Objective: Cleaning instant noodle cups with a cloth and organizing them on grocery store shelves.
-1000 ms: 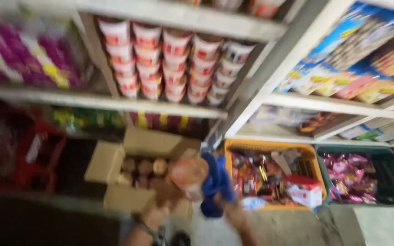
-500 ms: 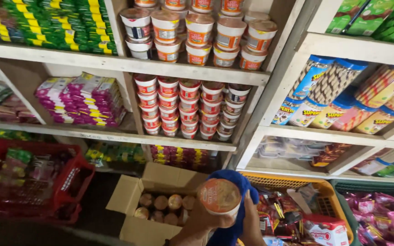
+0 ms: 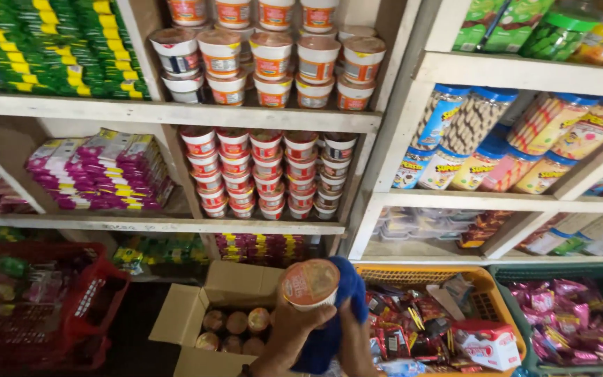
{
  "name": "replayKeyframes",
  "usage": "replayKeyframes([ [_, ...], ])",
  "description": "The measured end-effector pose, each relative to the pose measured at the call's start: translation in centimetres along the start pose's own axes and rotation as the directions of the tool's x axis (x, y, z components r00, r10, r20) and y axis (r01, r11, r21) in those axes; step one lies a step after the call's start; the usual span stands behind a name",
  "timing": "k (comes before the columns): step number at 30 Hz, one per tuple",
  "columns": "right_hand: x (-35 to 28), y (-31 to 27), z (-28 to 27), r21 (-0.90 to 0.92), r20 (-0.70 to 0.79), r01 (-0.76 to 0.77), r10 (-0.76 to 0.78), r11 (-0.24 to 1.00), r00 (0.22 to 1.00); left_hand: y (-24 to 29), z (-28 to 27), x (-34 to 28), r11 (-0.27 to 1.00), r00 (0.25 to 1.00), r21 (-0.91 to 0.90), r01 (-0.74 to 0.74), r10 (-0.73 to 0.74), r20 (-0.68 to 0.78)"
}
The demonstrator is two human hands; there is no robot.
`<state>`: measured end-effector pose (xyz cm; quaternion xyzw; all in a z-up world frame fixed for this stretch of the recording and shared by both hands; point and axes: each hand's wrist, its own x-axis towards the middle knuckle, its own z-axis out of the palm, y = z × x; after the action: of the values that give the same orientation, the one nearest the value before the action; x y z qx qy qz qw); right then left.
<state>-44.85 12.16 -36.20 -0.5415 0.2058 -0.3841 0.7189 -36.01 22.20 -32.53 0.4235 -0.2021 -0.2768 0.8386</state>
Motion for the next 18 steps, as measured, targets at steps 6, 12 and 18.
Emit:
replayKeyframes([
  [6,4.2,-2.0,-3.6,0.263,0.060,-0.354,0.351,0.898,0.935,-0.8,0.0,-0.2,0.995,0.958,0.015,0.101,-0.101,0.270],
  [12,4.1,-4.2,-5.3,0.462,0.095,-0.350,0.347,0.815,0.933,0.9,-0.2,0.2,0.948,0.889,0.265,-0.174,0.035,0.457],
  [18,4.5,-5.1,-6.8,0.579,0.090,-0.253,0.247,0.775,0.965,5.2,-0.6,2.0,0.762,0.830,0.425,-0.489,0.257,0.495],
])
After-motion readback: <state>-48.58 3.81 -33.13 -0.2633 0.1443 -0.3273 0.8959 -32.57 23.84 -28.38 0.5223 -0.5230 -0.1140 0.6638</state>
